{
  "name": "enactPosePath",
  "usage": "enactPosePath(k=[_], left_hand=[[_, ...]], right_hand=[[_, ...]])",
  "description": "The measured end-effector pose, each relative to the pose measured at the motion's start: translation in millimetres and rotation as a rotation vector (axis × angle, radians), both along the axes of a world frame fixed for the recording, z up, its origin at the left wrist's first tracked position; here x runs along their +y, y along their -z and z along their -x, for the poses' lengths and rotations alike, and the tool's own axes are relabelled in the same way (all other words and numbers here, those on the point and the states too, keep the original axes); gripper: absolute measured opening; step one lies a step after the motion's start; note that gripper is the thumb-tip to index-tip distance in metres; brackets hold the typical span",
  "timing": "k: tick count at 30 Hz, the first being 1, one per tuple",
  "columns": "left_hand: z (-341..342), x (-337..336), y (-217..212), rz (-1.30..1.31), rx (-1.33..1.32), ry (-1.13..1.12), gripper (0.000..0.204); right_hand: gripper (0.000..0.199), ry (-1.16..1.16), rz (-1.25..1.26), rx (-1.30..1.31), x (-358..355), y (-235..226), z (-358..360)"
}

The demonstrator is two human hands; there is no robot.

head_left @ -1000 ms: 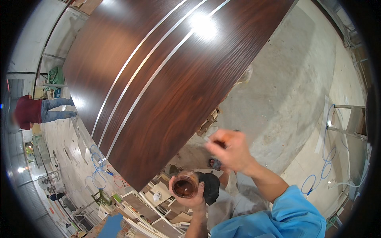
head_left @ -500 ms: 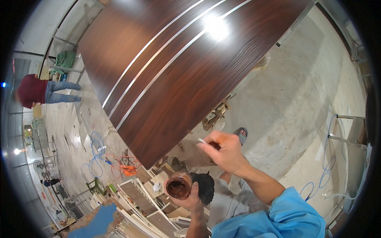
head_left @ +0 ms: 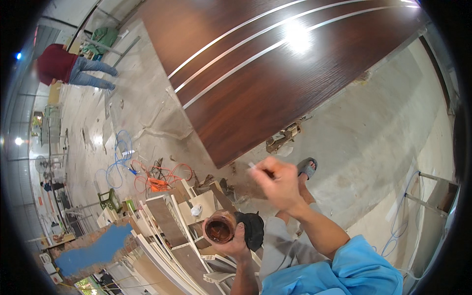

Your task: The person applies a dark wood finish to a large curved wooden panel using a small brush and a container of finish. They repeatedly dip the brush into the container and apply the finish along the panel's surface, occasionally wiping the brush on a cloth. The work occurs in a workshop with other workers visible in the background.

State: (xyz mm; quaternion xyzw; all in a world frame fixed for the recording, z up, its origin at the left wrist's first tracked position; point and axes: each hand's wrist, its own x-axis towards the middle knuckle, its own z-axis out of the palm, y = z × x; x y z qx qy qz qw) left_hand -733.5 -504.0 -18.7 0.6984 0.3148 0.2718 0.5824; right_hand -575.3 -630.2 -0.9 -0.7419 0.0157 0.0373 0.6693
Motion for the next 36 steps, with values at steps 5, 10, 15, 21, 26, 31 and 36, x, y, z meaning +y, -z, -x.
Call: enactPosePath(k=[5, 10, 15, 21, 26, 31, 36], left_hand=[[17.4, 14.8, 1.2, 0.021, 0.021, -0.060, 0.090], [30.2, 22.3, 6.5, 0.089, -0.002, -0.112, 0.089], [35.8, 23.8, 9.8, 0.111, -0.021, -0.138, 0.090], [29.7, 22.3, 8.1, 0.097, -0.016, -0.107, 0.090], [6.6, 13.7, 0.1, 0.009, 0.065, 0.004, 0.091], [-34.9, -17.1, -13.0, 0.060, 0.019, 0.274, 0.085], [-87.7, -69.1, -13.2, -0.024, -0.027, 0.525, 0.084]], right_hand=[[0.010, -0.095, 0.055, -0.092, 27.8, 4.7, 8.7], [0.016, -0.204, 0.015, -0.119, 46.7, 2.6, 25.6], [0.015, 0.009, 0.018, -0.067, 20.8, 7.0, 12.0], [0.017, -0.038, 0.055, 0.148, 20.9, 15.3, 10.7], [0.011, -0.215, -0.013, -0.116, 7.4, 5.4, 6.9], [0.012, -0.228, 0.136, -0.096, -75.2, -35.7, -1.6], [0.009, -0.287, 0.451, -0.305, -140.3, -81.5, -1.6]])
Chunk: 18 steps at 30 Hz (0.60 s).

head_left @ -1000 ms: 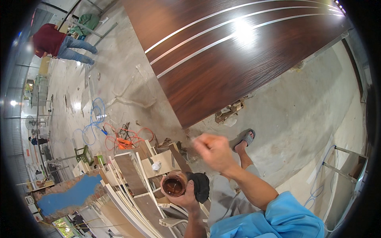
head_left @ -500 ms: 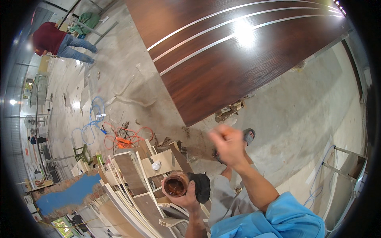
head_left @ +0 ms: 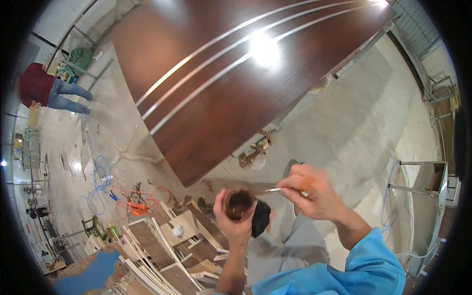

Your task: The person applies a dark wood finish to a large curved wooden panel using a small brush and a container of finish. They repeatedly dip the brush into the container and apply the finish along the panel's surface, occasionally wiping the brush on a cloth. The work occurs in a workshop with other workers visible in the background.

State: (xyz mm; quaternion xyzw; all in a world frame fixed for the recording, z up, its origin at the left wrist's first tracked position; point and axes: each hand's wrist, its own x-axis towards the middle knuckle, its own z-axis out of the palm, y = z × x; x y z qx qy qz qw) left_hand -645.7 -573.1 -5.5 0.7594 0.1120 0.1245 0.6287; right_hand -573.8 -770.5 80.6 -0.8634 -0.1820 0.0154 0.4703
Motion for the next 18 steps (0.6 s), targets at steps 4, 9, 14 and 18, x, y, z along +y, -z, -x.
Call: enactPosePath(k=[4, 9, 14, 18], left_hand=[[-34.3, -49.8, 5.4, 0.059, 0.011, 0.114, 0.080], [-64.6, -112.2, 5.5, 0.050, -0.118, 0.256, 0.076], [-79.2, -164.8, 7.5, -0.077, -0.156, 0.315, 0.076], [-89.7, -203.5, 11.6, -0.088, -0.163, 0.324, 0.076]], right_hand=[[0.011, -0.062, 0.173, -0.133, -47.3, -21.1, -11.9], [0.016, -0.090, 0.436, -0.296, -97.7, -23.6, -27.3], [0.019, -0.076, 0.501, -0.319, -145.8, -20.6, -39.7], [0.014, -0.016, 0.460, -0.212, -192.4, -22.5, -44.6]])
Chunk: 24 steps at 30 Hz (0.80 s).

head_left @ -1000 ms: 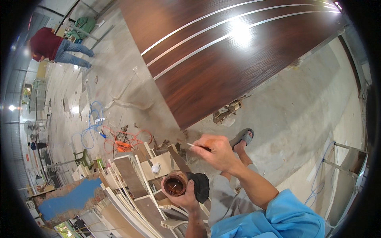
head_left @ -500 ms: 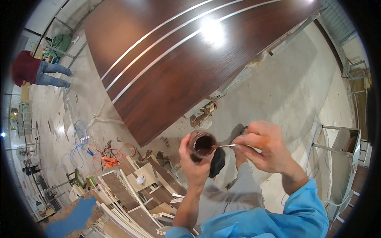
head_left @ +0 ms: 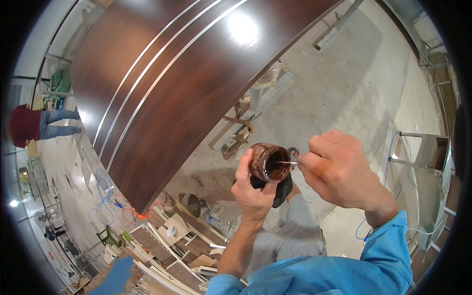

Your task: The person applies a dark wood finish to a large curved wooden panel using a small brush and a container of finish. They repeatedly dip the brush into the container and apply the finish along the panel's surface, occasionally wiping the brush on a cloth. The work occurs in a workshop with other workers visible in the background.

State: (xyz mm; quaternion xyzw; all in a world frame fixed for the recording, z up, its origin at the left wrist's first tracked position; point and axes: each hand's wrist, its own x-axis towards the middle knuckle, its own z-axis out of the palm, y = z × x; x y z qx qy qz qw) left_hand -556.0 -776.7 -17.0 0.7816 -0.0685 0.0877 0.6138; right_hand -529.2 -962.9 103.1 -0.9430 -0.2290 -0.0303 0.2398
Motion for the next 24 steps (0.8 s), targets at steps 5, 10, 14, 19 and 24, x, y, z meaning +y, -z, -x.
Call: enactPosePath(k=[5, 10, 14, 19, 24], left_hand=[[-10.5, -40.9, 0.9, 0.039, 0.046, 0.006, 0.077], [-17.2, -77.1, -3.9, 0.152, 0.165, -0.077, 0.082], [-16.8, -90.0, -5.3, 0.114, 0.246, -0.217, 0.084], [-15.7, -86.0, -2.0, -0.039, 0.255, -0.341, 0.085], [-13.1, -76.7, 6.1, -0.075, 0.320, -0.413, 0.084]], right_hand=[[0.009, 0.095, -0.112, 0.141, -54.9, 7.8, 1.0], [0.009, 0.424, -0.660, 0.319, -65.9, 44.6, -8.1], [0.011, 0.540, -0.957, 0.269, -47.1, 83.1, -38.4], [0.009, 0.557, -1.096, 0.177, -24.7, 121.9, -79.7], [0.010, 0.558, -1.002, 0.104, -20.1, 144.9, -99.5]])
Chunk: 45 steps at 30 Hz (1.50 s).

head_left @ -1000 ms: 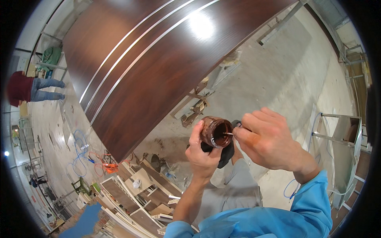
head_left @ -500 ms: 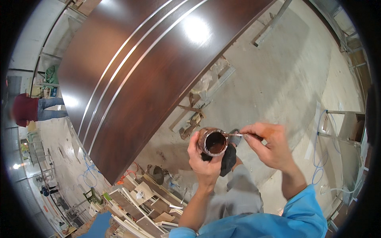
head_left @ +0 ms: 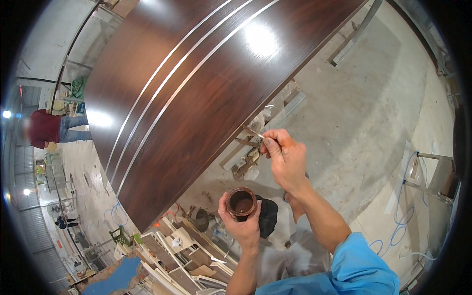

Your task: The person applies a dark wood finish to a large curved wooden panel using a small brush and a container of finish. They repeatedly dip the brush into the container and apply the finish along the panel's surface, occasionally wiping the brush on a cloth. The work occurs in a workshop with other workers visible in the background.

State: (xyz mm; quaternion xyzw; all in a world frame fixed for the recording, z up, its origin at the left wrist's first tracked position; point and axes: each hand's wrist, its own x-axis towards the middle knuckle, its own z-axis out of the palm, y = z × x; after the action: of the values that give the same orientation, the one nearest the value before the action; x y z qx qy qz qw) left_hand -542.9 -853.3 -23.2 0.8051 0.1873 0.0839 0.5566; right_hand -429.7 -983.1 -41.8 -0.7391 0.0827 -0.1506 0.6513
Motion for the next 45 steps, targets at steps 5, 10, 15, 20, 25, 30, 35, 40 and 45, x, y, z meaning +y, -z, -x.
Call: enactPosePath(k=[5, 10, 15, 20, 25, 30, 35, 40, 45], left_hand=[[5.1, 5.9, 9.9, 0.028, 0.033, -0.010, 0.082], [7.5, 6.8, 12.2, 0.052, 0.033, 0.004, 0.078], [6.2, 8.1, 13.7, 0.050, 0.045, -0.021, 0.081], [8.2, 12.5, 15.0, 0.056, 0.053, -0.040, 0.083], [10.7, 17.0, 14.2, 0.026, 0.052, -0.036, 0.078], [13.7, 28.1, 16.8, 0.079, 0.063, -0.074, 0.081], [20.7, 39.9, 20.3, 0.058, 0.054, -0.092, 0.083], [27.1, 50.4, 26.9, 0.104, 0.030, -0.130, 0.081], [35.3, 66.1, 29.7, 0.051, 0.034, -0.177, 0.080]], right_hand=[[0.014, 0.040, -0.073, 0.081, -11.1, 9.1, -15.0], [0.014, -0.044, 0.054, 0.085, -1.3, 3.1, -7.4], [0.012, -0.243, 0.120, -0.014, 9.1, -3.4, 3.3], [0.013, -0.058, -0.051, 0.092, 3.8, -2.1, -1.8], [0.013, -0.217, 0.119, -0.002, 29.9, -6.1, 6.5], [0.011, -0.193, 0.068, -0.012, 32.0, -8.7, 12.7], [0.014, -0.105, -0.041, 0.144, 36.9, -10.8, 10.0], [0.013, -0.388, 0.086, 0.057, 70.4, -16.8, 24.3], [0.014, -0.279, 0.113, -0.011, 61.3, -13.3, 20.2]])
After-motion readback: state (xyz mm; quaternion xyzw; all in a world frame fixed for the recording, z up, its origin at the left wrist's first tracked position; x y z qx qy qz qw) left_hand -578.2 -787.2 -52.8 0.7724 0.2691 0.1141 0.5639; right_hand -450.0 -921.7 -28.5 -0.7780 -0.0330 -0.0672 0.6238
